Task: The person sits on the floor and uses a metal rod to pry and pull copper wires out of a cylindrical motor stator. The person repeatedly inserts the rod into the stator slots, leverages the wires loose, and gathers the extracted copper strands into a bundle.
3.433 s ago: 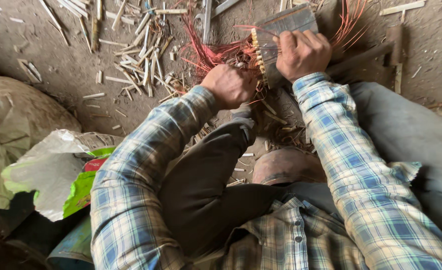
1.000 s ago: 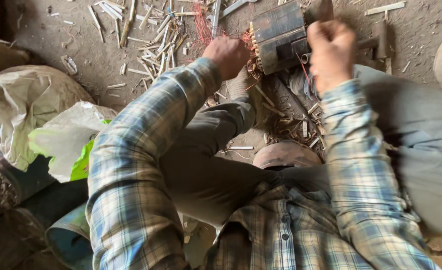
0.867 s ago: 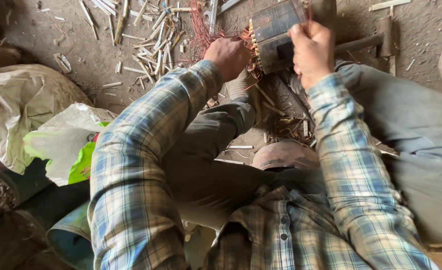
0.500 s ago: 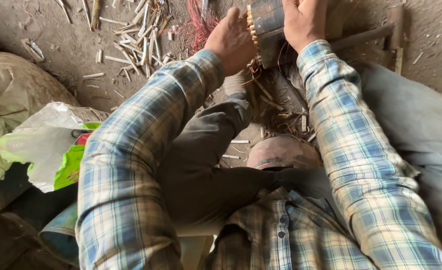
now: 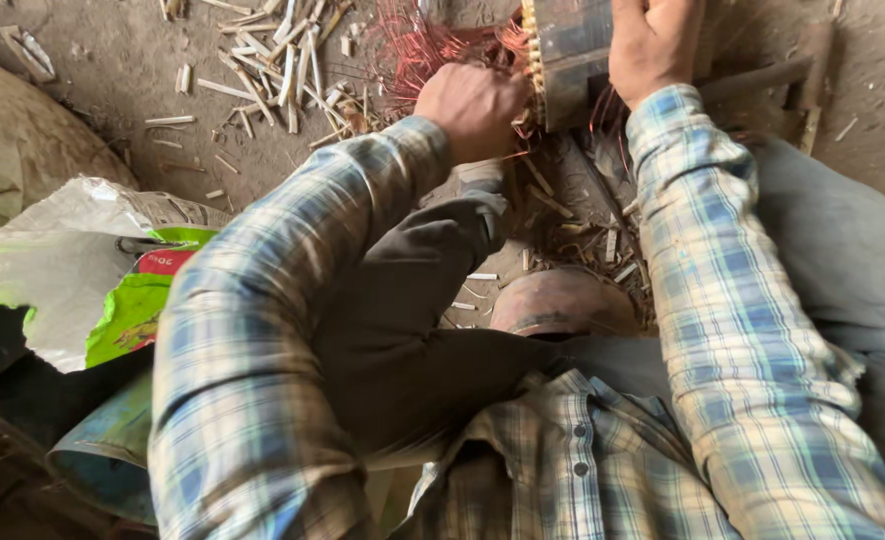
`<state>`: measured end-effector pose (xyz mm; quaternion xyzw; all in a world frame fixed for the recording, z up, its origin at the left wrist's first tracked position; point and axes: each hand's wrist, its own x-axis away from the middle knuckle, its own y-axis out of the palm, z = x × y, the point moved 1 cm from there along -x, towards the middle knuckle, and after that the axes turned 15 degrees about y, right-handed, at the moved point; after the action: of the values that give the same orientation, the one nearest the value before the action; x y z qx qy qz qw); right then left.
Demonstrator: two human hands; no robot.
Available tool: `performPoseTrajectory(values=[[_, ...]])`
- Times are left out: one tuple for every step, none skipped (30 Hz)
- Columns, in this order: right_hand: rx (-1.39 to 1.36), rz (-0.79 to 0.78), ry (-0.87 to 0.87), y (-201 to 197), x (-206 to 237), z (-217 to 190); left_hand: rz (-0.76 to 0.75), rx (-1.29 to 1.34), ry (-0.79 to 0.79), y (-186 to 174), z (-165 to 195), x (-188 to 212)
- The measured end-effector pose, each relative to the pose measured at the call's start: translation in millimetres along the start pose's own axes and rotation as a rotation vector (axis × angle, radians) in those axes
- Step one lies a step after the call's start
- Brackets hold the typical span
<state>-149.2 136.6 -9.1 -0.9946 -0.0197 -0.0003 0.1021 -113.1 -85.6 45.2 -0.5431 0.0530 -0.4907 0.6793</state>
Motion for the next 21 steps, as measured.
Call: performPoseTrajectory(values=[[-0.096,-0.042,0.056,0,0,1,0.048,0.042,0.024,0,-9,2],[-0.054,-0.033,0.093,-1,-1,3,0.094,0.086,0.05,0,-17,3],[-0.011,-0.028,0.133,-2,-2,3,0.139,0.136,0.076,-3,-24,2],[0.034,-0.025,0.17,-3,-3,4,0.068,0.077,0.05,-6,-30,-2],[0.026,-0.036,0.174,-3,-4,4,0.001,0.007,0.025,-10,-36,-6],[0.018,-0.048,0.177,-3,-5,3,-0.065,-0.063,-0.002,-15,-39,-10],[0.007,-0.066,0.184,-3,-6,2,-0.078,-0.043,-0.026,-18,-37,-12],[0.017,-0.053,0.166,-2,-6,0,-0.094,-0.026,-0.05,-20,-32,-13],[0.025,-0.036,0.148,-2,-5,-2,-0.111,-0.012,-0.072,-22,-26,-13],[0.032,-0.017,0.132,-2,-5,-4,-0.074,0.022,-0.042,-18,-13,-8],[0.017,-0.022,0.148,-1,-4,-5,-0.038,0.058,-0.011,-12,3,-1],[0.0,-0.023,0.169,-1,-3,-7,-0.007,0.095,0.023,-6,16,5],[-0.012,-0.017,0.185,-2,-2,-8,0.038,0.084,0.05,-2,23,9],[0.002,-0.013,0.19,-3,-2,-10,0.093,0.072,0.078,1,23,11],[0.017,-0.01,0.201,-4,-2,-11,0.145,0.066,0.107,3,20,12],[0.031,-0.004,0.22,-4,-1,-12,0.108,0.037,0.115,4,10,12],[0.049,0.002,0.215,-5,-1,-13,0.075,0.005,0.119,3,-7,11],[0.063,-0.001,0.199,-5,-2,-13,0.05,-0.032,0.11,-1,-31,12],[0.075,-0.006,0.18,-5,-3,-14,0.025,-0.07,0.098,-6,-54,15],[0.054,-0.008,0.164,-5,-4,-14,0.006,-0.105,0.087,-7,-69,15],[0.031,-0.013,0.152,-4,-5,-14,-0.017,-0.136,0.074,-8,-78,17]])
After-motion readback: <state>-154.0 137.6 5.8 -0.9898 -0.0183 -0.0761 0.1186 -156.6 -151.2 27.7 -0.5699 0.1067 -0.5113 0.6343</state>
